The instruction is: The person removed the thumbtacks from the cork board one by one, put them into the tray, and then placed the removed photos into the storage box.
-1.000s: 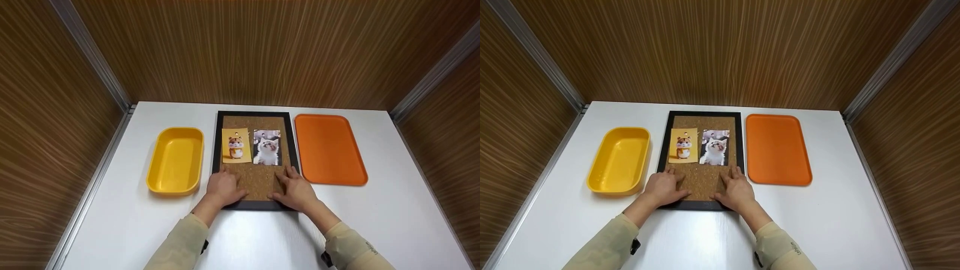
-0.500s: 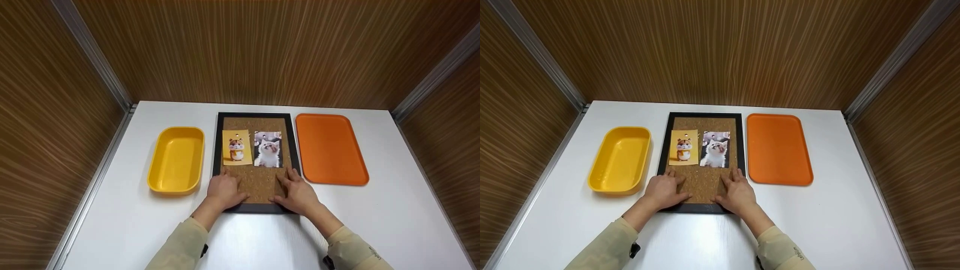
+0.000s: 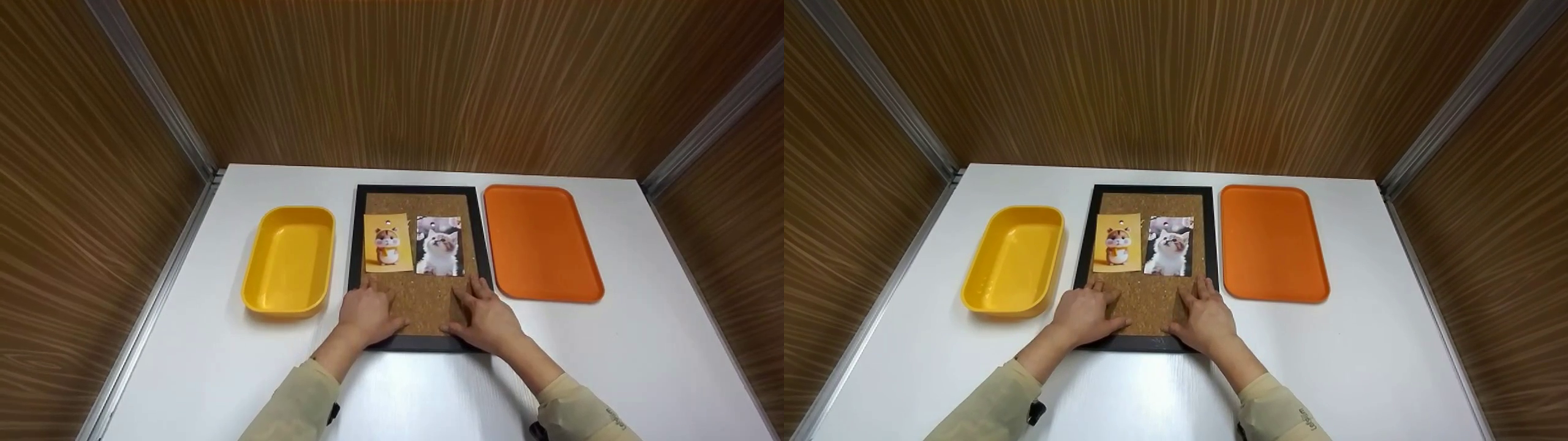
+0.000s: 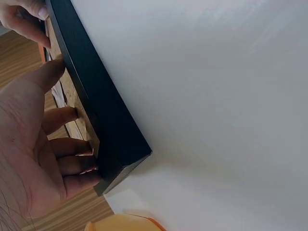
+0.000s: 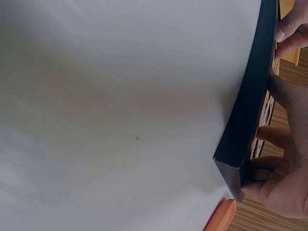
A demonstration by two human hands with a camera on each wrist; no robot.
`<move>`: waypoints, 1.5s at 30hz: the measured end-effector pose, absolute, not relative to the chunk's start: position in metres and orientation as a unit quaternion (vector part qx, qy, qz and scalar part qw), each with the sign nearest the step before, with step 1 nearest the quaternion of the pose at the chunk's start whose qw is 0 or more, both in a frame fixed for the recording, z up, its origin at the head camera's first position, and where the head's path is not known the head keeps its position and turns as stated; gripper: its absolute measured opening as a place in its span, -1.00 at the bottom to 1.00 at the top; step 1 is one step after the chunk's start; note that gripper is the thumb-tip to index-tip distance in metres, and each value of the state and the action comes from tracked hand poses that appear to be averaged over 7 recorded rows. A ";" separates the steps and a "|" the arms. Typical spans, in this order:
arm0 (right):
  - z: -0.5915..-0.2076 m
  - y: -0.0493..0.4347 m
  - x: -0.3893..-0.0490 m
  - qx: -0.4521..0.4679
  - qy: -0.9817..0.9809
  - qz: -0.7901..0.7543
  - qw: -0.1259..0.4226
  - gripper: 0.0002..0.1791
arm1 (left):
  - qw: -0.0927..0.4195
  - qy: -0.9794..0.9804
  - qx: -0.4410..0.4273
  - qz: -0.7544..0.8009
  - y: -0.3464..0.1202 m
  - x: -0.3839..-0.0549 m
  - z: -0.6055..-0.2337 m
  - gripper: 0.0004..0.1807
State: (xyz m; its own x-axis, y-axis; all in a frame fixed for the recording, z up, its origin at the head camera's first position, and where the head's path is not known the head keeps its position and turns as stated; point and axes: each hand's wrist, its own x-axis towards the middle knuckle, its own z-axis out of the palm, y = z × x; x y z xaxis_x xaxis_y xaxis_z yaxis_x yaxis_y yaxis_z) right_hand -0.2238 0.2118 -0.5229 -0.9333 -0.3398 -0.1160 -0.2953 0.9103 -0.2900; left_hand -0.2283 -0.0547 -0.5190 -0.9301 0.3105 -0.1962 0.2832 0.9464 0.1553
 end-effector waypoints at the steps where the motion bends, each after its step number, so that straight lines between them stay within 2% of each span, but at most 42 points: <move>1: -0.523 0.212 -0.224 -0.162 0.974 -0.134 0.084 -0.04 | 0.111 0.980 0.151 0.061 -0.054 -0.228 -0.518 -0.20; 13: -0.515 0.213 -0.223 -0.161 0.974 -0.130 0.087 -0.03 | 0.099 0.981 0.151 0.069 -0.053 -0.227 -0.514 -0.23; 19: -0.513 0.213 -0.224 -0.163 0.974 -0.125 0.094 -0.03 | 0.116 0.980 0.141 0.073 -0.052 -0.226 -0.512 -0.21; 37: -0.504 0.214 -0.225 -0.161 0.974 -0.120 0.104 -0.01 | 0.115 0.980 0.147 0.065 -0.051 -0.225 -0.504 -0.20; 45: -0.499 0.216 -0.224 -0.173 0.972 -0.126 0.099 -0.04 | 0.091 0.981 0.150 0.080 -0.051 -0.224 -0.503 -0.23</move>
